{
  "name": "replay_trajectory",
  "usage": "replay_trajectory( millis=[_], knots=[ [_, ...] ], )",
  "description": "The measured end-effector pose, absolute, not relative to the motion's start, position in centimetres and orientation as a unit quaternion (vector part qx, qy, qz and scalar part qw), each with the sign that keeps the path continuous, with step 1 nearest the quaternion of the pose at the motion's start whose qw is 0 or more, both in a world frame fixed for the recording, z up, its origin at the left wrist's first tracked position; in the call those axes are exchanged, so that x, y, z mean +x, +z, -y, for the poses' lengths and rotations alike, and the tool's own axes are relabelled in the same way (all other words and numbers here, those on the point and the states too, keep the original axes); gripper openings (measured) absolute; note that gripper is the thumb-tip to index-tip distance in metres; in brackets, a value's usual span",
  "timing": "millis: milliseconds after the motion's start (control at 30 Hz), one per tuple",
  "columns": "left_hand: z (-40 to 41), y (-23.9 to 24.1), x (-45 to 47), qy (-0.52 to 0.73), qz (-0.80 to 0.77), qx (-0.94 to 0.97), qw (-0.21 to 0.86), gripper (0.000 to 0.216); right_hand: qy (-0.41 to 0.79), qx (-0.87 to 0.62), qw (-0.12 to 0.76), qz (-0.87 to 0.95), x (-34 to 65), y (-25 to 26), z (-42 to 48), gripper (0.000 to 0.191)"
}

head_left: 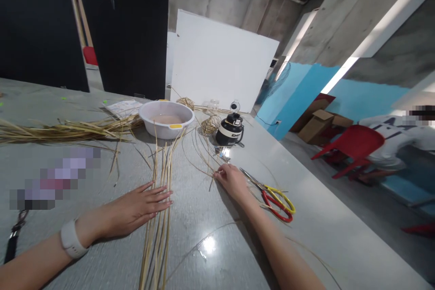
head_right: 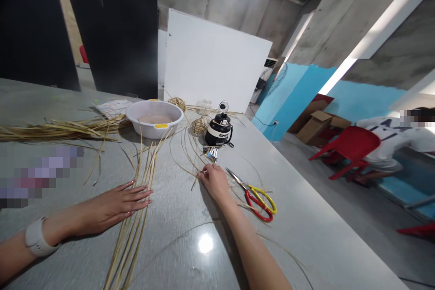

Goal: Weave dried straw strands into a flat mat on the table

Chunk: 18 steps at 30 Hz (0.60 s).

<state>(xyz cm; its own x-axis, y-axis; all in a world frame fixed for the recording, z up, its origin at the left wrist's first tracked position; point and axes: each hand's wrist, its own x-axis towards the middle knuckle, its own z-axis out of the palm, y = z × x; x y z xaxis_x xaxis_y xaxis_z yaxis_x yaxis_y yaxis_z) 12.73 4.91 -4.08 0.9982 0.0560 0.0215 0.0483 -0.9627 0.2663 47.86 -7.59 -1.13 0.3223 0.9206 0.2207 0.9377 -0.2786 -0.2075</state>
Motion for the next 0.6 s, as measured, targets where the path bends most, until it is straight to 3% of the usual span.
replay_trajectory(
  millis=[333, 500, 600],
  knots=[
    [-4.8, -4.3, 12.9, 0.056, -0.014, 0.985, 0.163, 0.051, -0.015, -0.817, 0.145, 0.558, 47.1, -0.1, 1.3, 0.026],
    [-4.6, -3.8, 12.9, 0.042, -0.023, 0.985, 0.167, 0.049, -0.021, -0.822, 0.151, 0.549, 46.8, 0.1, -0.9, 0.011],
    [-4.5, -3.6, 12.8, 0.038, -0.029, 0.985, 0.167, 0.048, -0.03, -0.828, 0.18, 0.53, 47.7, 2.0, -0.7, 0.015]
  ],
)
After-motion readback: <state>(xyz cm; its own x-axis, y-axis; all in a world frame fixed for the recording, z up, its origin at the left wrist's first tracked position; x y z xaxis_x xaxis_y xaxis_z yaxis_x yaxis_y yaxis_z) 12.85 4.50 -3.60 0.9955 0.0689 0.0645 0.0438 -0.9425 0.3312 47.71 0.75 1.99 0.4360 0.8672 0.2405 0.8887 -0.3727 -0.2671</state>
